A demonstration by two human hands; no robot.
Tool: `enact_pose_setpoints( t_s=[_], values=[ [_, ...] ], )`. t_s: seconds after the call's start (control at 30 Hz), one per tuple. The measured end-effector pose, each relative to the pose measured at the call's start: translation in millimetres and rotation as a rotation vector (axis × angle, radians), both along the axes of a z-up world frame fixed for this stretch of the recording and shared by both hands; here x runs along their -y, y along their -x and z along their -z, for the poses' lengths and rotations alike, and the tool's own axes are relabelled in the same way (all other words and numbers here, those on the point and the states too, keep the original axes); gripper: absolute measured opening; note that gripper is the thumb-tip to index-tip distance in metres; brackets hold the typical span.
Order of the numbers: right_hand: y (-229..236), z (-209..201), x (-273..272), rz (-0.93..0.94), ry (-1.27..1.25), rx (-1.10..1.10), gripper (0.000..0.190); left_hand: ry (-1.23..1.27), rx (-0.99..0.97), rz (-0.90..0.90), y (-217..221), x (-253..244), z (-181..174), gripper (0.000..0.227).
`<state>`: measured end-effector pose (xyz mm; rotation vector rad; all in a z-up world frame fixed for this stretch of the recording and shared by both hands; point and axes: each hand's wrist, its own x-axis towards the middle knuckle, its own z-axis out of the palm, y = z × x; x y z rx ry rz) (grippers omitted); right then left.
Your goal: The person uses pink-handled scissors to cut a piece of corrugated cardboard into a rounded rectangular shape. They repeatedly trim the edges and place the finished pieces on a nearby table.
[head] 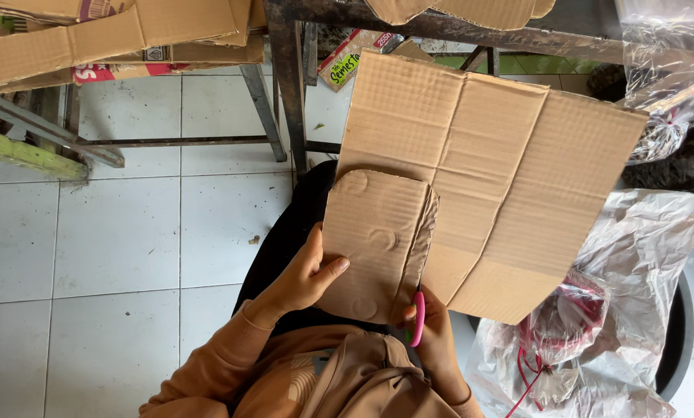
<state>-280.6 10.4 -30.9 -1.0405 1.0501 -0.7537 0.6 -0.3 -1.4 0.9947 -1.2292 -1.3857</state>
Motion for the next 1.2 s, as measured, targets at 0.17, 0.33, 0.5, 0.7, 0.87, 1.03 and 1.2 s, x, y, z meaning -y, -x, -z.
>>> enact_pose_setpoints(
  t_s=[0.17,0.33,0.5,0.7,0.87,1.03,1.2],
  values=[
    [17,-8,12,-0.050,0.147,-0.084,0.076,-0.074,0.197,0.030,1,-7,8,0.064],
    [21,-19,20,-0.077,0.131,-0.105,0.077,-0.279,0.346,0.041,-2,-11,11,0.088],
    [12,-37,25,-0.036,0.111,-0.157,0.076,-0.056,0.023,0.033,-4,-12,3,0.076],
    [2,-50,29,-0.067,0.303,0.081,0.083,-0.049,0.159,0.061,0,-11,-10,0.065],
    [3,-28,29,0.097,0.151,-0.087,0.078,-0.081,0.231,0.052,5,-14,-12,0.067],
    [23,-16,32,-0.037,0.151,-0.047,0.069,0.135,0.113,0.056,-1,-6,-8,0.062],
    [43,-55,34,-0.305,0.204,0.013,0.080,-0.129,0.415,0.186,-28,11,-16,0.067]
  ],
)
